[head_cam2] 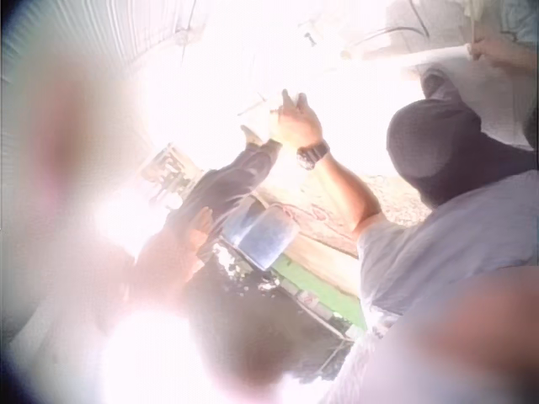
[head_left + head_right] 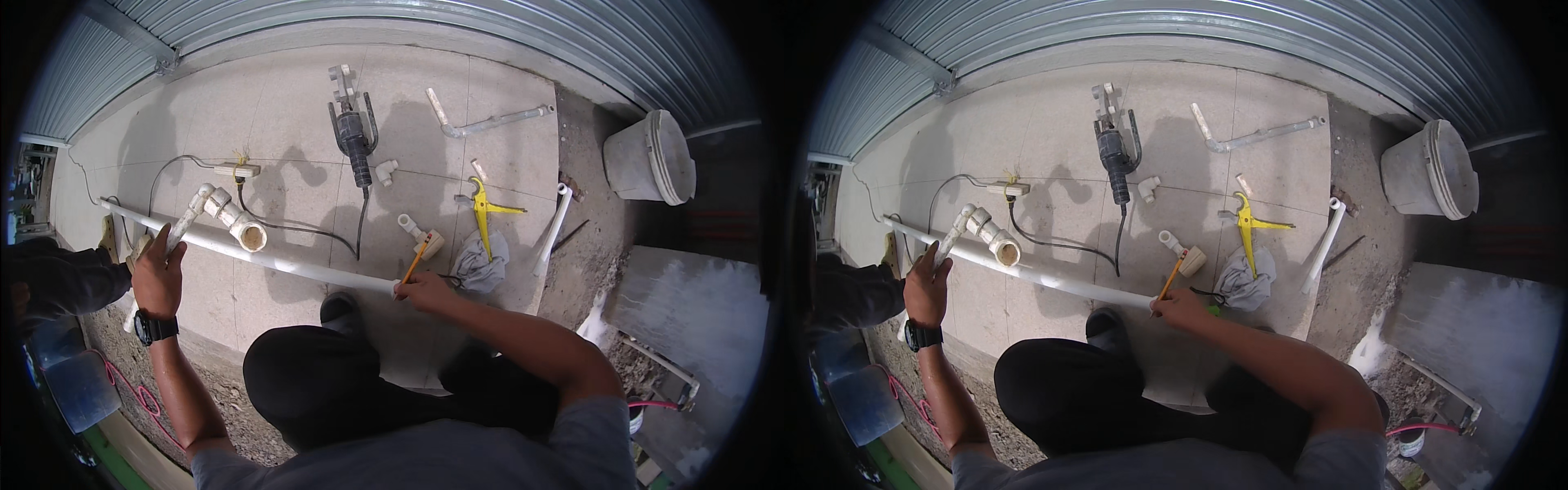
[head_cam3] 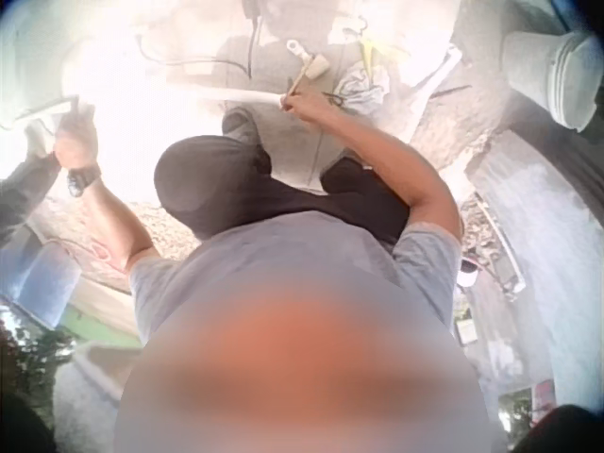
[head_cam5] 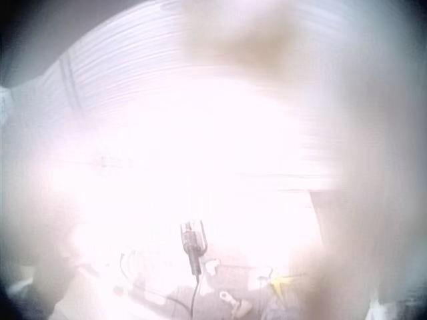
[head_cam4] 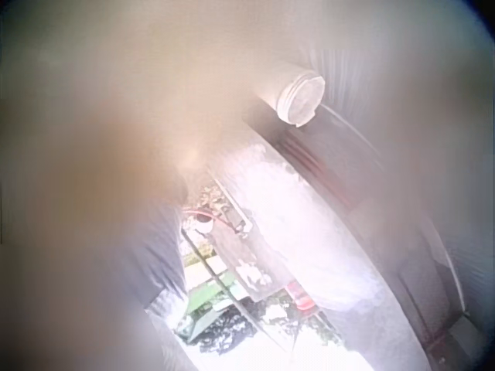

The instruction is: The person measures and cuts a white PVC pipe, then uses a heat gun to soften the ends before joining them to fittings. They repeatedly measure, cut, and assemble sections, checking fit against an existing wall-mounted pipe.

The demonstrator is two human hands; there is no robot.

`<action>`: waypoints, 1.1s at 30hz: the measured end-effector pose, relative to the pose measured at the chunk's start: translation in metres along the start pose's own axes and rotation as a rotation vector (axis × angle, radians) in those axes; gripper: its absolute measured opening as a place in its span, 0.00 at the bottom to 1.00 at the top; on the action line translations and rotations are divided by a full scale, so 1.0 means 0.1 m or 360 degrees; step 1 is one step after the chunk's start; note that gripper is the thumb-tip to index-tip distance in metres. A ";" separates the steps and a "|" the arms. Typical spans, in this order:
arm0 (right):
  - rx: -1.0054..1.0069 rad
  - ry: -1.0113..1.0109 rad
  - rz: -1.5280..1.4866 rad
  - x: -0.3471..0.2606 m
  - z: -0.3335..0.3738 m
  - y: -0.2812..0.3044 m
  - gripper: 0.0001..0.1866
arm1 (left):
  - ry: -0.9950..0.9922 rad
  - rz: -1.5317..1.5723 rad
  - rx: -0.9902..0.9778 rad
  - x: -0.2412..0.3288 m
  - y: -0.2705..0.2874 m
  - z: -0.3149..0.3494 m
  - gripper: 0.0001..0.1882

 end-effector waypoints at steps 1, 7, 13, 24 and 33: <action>0.0015 0.0058 0.0013 0.03 0.00 -0.01 0.19 | -0.0016 0.0063 -0.0038 0.02 -0.09 0.02 0.21; 0.0086 0.0462 0.0381 -0.23 -0.01 0.58 0.15 | -0.0047 0.0503 -0.0158 0.09 -0.53 0.02 0.22; 0.0210 0.0340 -0.0221 -0.32 -0.15 2.27 0.17 | -0.0083 0.0560 -0.0155 0.11 -0.67 -0.03 0.22; 0.0728 0.0807 0.0961 -0.29 -0.16 2.41 0.07 | 0.0308 0.0679 -0.0298 -0.11 -0.93 0.29 0.20; 0.0076 0.0913 0.1867 -0.55 -0.26 0.83 0.12 | 0.0680 0.0556 -0.0505 -0.59 -1.33 0.88 0.20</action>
Point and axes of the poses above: each hand's wrist, its own z-axis away from the middle knuckle, its own y-axis out of the back of the hand, x = y × z, the point moved 5 cm from there along -z, towards the middle knuckle, and after that the axes turned 7 degrees about -y, right-handed, at the moved point
